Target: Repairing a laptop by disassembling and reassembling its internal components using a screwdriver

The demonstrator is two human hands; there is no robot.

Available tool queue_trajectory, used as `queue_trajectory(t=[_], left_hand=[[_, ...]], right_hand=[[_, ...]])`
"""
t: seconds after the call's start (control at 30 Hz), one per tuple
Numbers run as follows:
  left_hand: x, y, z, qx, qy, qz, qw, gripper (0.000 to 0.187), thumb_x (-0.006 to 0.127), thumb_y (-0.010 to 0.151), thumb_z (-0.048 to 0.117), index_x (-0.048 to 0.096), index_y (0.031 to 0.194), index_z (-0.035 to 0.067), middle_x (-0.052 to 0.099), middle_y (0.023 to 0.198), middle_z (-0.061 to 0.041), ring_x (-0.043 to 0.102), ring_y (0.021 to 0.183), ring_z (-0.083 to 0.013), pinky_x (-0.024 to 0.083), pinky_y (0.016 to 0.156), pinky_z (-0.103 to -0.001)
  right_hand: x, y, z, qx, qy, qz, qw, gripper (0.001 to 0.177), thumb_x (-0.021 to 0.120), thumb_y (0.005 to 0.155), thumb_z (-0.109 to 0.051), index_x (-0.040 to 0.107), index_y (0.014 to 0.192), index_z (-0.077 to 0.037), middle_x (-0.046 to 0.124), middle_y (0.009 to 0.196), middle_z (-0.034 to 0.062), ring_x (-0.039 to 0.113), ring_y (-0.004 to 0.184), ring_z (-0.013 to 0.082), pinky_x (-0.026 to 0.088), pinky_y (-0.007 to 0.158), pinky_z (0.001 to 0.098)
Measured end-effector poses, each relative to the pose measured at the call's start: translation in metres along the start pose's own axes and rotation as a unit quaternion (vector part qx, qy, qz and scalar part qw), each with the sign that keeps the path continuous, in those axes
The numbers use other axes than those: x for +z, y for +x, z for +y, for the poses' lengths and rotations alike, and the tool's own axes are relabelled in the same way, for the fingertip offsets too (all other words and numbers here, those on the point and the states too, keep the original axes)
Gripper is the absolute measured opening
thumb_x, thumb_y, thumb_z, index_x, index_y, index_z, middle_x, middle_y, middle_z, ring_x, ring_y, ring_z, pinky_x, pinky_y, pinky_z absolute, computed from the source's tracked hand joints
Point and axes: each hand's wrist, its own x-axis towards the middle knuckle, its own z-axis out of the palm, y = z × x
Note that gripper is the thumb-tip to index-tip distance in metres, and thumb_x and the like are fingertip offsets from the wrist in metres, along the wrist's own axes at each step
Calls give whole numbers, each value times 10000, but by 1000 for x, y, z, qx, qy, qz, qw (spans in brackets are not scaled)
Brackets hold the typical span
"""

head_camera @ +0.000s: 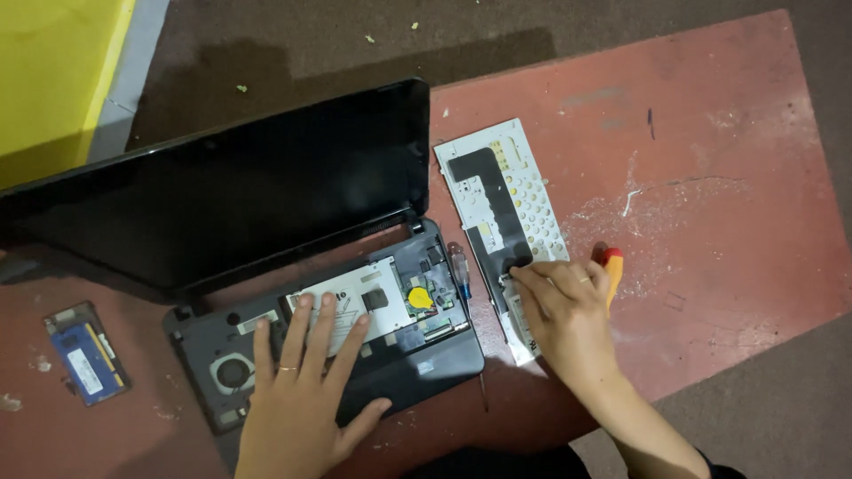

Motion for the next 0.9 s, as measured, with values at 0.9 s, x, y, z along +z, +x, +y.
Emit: queue_trajectory(t=[0.9], left_hand=[[8,-88,-38,-98,-220,81,967,676,744,773,471,543,1353,187,395,1517,-113,343,1432,-326,241,1115,-658]], right_hand=[[40,15,-154,-208,22,-40,977,79,698,854,-72,702,927,-43,642,938,71,613,793,198,446,910,431]])
